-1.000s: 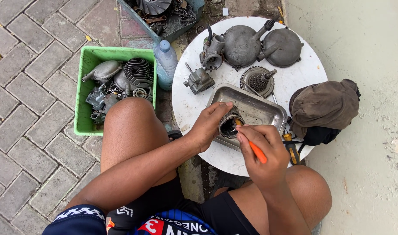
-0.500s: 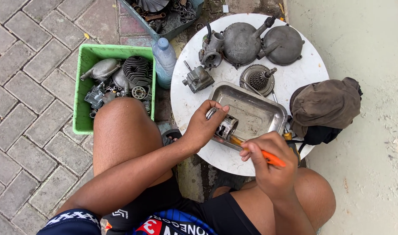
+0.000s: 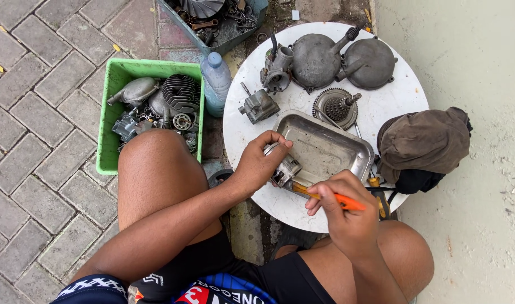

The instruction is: Cleaning a motorcycle piston using a brush and cleaning solution in a metal tray

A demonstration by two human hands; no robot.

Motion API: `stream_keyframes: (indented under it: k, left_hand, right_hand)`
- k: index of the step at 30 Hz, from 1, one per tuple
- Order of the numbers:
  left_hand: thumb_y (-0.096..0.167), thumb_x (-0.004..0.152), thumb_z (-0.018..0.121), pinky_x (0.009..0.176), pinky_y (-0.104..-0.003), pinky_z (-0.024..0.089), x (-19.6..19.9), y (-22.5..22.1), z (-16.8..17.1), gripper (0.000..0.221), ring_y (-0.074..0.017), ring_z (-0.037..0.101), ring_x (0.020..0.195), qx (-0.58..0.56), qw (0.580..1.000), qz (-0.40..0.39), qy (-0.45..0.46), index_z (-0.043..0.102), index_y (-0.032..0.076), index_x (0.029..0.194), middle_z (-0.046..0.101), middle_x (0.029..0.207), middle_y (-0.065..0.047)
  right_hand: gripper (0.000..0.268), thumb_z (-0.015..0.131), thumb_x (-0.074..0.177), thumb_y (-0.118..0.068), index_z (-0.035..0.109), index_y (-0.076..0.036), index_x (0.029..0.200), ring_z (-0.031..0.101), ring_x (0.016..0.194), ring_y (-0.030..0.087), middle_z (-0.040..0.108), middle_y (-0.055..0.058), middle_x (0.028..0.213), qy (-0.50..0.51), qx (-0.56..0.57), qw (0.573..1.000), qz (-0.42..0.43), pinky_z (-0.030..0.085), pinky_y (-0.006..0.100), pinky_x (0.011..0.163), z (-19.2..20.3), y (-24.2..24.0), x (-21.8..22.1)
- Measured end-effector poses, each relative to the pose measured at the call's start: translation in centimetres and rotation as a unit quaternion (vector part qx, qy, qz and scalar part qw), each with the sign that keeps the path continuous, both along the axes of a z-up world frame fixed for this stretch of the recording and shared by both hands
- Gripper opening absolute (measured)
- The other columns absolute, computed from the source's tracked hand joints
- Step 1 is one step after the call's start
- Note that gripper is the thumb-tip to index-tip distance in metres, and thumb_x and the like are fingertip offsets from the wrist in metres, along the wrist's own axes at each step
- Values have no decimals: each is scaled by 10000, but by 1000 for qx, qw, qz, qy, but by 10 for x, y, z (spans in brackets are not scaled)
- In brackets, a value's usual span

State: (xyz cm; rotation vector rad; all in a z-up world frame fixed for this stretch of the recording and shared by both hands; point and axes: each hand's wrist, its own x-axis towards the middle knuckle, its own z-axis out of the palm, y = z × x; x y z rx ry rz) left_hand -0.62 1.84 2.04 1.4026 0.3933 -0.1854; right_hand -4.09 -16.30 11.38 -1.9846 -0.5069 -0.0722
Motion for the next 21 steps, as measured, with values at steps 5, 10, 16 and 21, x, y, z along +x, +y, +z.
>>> stream_keyframes:
  k: [5, 10, 16, 21]
  left_hand:
    - [303, 990, 601, 291, -332, 502, 0, 5, 16, 187, -94, 440, 504, -26, 999, -9, 19, 598, 153, 877, 467, 692, 19]
    - [299, 1025, 564, 625, -278, 343, -1, 13, 13, 212, -66, 363, 658, 44, 996, -9, -80, 584, 157, 869, 440, 719, 71]
    - [325, 1004, 576, 337, -341, 564, 8, 8, 19, 257, -100, 469, 559, -69, 996, 25, 51, 675, 139, 858, 540, 801, -23]
    - [364, 1000, 550, 261, -310, 431, 11, 12, 11, 297, -182, 579, 461, -134, 987, 31, 85, 684, 137, 865, 633, 788, -68]
  right_hand:
    - [317, 582, 1064, -191, 673, 51, 880, 664, 563, 266, 582, 153, 694, 273, 339, 894, -109, 558, 322, 450, -37, -20, 17]
    - [369, 471, 1083, -157, 653, 59, 847, 641, 454, 244, 514, 141, 792, 117, 132, 981, -77, 556, 296, 382, -19, -8, 13]
    - [162, 569, 1002, -46, 715, 25, 1001, 718, 949, 231, 660, 155, 1005, -208, -38, 977, 1, 660, 360, 945, -18, 7, -12]
    - [331, 482, 1085, -222, 666, -14, 903, 640, 636, 217, 640, 78, 810, 6, 193, 980, -56, 622, 354, 671, -35, 3, -6]
